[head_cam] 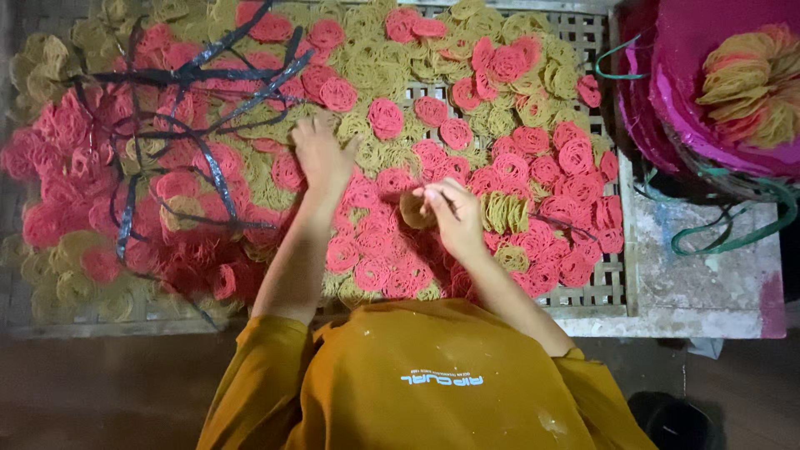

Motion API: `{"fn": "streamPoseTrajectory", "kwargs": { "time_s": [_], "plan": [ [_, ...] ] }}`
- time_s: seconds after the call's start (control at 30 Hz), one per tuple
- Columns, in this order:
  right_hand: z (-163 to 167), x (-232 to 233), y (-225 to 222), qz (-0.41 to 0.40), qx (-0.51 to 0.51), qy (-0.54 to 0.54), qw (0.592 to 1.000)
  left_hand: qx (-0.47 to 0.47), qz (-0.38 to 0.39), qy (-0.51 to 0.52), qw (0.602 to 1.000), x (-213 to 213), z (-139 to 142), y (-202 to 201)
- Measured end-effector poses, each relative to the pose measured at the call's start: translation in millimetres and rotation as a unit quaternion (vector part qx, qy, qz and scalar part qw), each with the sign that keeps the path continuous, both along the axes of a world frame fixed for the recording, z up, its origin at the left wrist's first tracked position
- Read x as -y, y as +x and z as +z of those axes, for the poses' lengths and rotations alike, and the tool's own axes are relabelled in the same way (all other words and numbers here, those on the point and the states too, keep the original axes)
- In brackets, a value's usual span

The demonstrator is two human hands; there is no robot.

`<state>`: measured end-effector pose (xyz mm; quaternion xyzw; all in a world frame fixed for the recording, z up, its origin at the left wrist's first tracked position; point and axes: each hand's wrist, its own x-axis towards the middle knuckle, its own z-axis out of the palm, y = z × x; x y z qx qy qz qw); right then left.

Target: The person repeatedly picks up small pink and yellow coiled items from a wooden tray and threads them onto a dark strip, then places the assembled unit back on the tray. The hands work continuously over the tray, handling the coils one at a time and occasionally adjusting the strip.

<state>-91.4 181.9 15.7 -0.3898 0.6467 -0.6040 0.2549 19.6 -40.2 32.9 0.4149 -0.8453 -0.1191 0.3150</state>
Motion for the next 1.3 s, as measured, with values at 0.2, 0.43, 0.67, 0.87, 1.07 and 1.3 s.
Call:
{"fn": "streamPoseTrajectory", "kwargs": {
  "time_s": [0.2, 0.43, 0.67, 0.87, 1.07, 1.3],
  "plan": [
    [19, 6, 2, -0.049, -0.101, 0.082, 0.990, -0.164, -0.081, 0.297, 0.937, 0, -17, 8],
    [23, 16, 3, -0.057, -0.242, 0.075, 0.966, -0.190, -0.125, 0.439, 0.869, -37, -11, 24],
    [26, 18, 8, -0.030, -0.257, 0.046, 0.965, -0.295, -0.149, 0.417, 0.847, -53, -27, 27],
    [24, 17, 11, -0.044, -0.235, 0.086, 0.967, -0.273, -0.122, 0.411, 0.861, -56, -24, 25],
    [21, 19, 10, -0.051, -0.244, 0.049, 0.967, -0.298, -0.197, 0.340, 0.870, -70, -16, 24],
    [20, 18, 10, -0.047, -0.204, 0.058, 0.976, -0.250, -0.169, 0.304, 0.903, -72, -2, 28]
  ]
}}
